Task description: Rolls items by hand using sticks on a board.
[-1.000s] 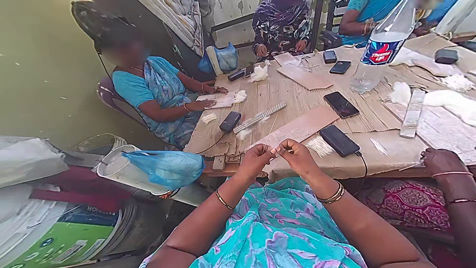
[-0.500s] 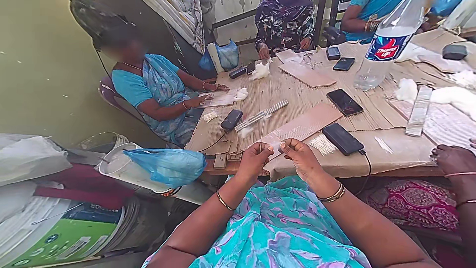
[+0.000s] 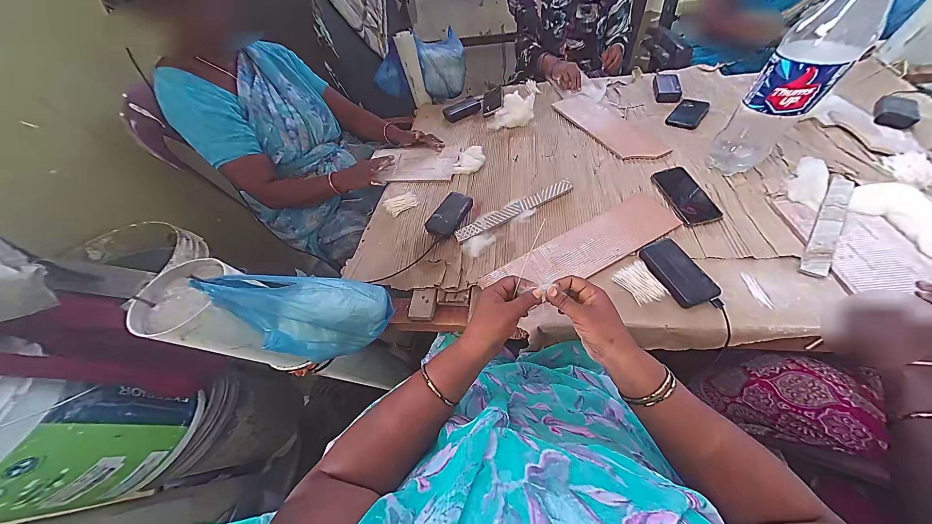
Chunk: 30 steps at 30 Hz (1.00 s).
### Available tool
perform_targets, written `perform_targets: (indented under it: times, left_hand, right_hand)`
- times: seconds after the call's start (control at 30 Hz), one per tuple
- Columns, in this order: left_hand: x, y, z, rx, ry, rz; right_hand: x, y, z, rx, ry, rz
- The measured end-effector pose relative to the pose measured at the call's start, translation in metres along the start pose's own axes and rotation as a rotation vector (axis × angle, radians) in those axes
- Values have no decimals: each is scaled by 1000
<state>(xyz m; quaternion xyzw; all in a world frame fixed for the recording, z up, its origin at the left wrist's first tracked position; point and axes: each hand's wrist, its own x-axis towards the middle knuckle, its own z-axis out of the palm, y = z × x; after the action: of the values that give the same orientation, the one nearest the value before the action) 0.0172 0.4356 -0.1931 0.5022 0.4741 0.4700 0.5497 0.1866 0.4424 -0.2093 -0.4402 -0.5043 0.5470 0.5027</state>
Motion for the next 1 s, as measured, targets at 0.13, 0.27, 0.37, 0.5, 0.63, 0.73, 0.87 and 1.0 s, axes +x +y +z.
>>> perform_targets:
  times: [0.13,0.27,0.37,0.5,0.63,0.73,0.87,1.0]
  left_hand:
    - [6,-7,-13,-20,22,-24]
    - [10,-16,-27,47,59,-69]
    - [16,-28,-42,115,115,-105]
    - [25,-52,-59,229,142,-212]
    - [31,-68,-75,382,131,-303]
    - [30,-62,-83,561,63,-293]
    - [32,-59,-84,633,35,-245]
    - [38,-61,-80,701,-8,-251]
  right_hand:
    - [10,3,11,-8,20,48]
    - [25,8,25,-87,9,78]
    - [40,16,35,-188,22,85]
    - [59,40,46,-474,-16,115]
    - [71,52,53,-819,-27,103]
    - [77,59,53,-967,-10,71]
    - [82,58,53,-1087,15,68]
    - [90,58,39,-1064,22,50]
